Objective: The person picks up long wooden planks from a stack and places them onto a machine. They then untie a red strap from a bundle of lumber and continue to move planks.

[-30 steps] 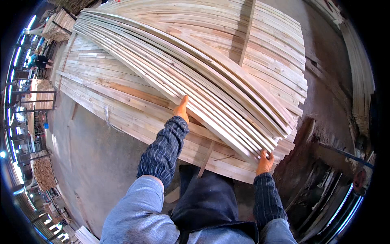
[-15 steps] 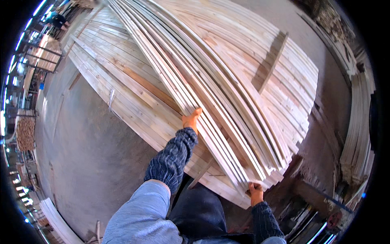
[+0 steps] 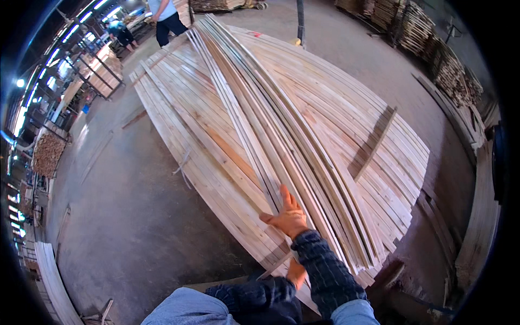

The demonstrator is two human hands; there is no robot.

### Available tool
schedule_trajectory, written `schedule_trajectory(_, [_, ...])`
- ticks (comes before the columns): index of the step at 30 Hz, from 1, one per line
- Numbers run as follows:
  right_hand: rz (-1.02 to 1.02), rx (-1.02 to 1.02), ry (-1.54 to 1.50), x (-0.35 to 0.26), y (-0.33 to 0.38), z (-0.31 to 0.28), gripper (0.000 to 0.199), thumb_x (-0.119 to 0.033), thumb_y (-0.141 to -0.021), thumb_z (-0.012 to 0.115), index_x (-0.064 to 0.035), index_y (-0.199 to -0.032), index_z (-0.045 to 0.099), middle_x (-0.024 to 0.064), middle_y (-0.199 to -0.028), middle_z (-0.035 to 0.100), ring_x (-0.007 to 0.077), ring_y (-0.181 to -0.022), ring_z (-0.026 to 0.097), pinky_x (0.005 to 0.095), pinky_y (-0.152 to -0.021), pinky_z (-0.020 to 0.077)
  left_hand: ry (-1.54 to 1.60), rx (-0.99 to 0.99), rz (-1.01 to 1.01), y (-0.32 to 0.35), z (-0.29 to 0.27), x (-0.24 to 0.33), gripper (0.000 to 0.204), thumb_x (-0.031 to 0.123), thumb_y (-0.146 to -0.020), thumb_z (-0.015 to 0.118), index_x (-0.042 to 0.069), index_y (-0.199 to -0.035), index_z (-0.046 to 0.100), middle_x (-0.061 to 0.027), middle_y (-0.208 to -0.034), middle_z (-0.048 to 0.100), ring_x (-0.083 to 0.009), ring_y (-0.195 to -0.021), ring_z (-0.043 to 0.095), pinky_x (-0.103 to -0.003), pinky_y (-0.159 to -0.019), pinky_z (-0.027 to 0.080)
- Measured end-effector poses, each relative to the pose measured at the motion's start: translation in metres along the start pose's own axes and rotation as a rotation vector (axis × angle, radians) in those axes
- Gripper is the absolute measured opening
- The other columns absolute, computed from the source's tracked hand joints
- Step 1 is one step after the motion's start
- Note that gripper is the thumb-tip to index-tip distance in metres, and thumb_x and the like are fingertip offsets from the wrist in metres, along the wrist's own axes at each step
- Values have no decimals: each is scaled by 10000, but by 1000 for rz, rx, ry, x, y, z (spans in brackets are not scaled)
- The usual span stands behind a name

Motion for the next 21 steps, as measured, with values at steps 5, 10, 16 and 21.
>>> schedule_trajectory(5, [97,-83,149,7,14,10,1258,-530,-770,864,-222,-1707,82,278,-1486,543,445,-1360,560,506,-1150,468,-1528,-869,173,52,-11,-53,495,251,-1068,625,43,-1505,523,-104,-1514,578,-271,-1393,545,-388,-1160,440])
schedule_trajectory(10, [128,-23,115,104,140,-10,1148,-393,-766,873,-164,-1676,212,280,-1464,575,438,-1332,590,490,-1116,494,-1415,-928,-13,44,-6,57,464,204,-942,762,31,-1350,625,-165,-1273,688,-305,-1198,670,-413,-1032,542])
schedule_trajectory(16, [364,41,198,218,372,-44,1059,-262,-675,902,-114,-1580,373,212,-1382,617,410,-1302,595,484,-1106,481,-2290,-652,1056,-35,75,262,812,181,-876,733,175,-1621,412,-208,-1580,476,-401,-1453,466,-526,-1211,407])
schedule_trajectory(21, [535,186,469,209,538,-85,956,-252,-715,810,-252,-1597,441,125,-1250,682,349,-1112,669,505,-986,530,-2615,-814,1435,-115,105,311,849,209,-782,794,187,-1568,473,-170,-1544,506,-353,-1449,459,-505,-1208,394])
Point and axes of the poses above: each hand's wrist, its own y-axis away from the middle knuckle, its own z-axis out of the palm, x = y × z, the point moved 7 cm from there along -y, towards the middle knuckle
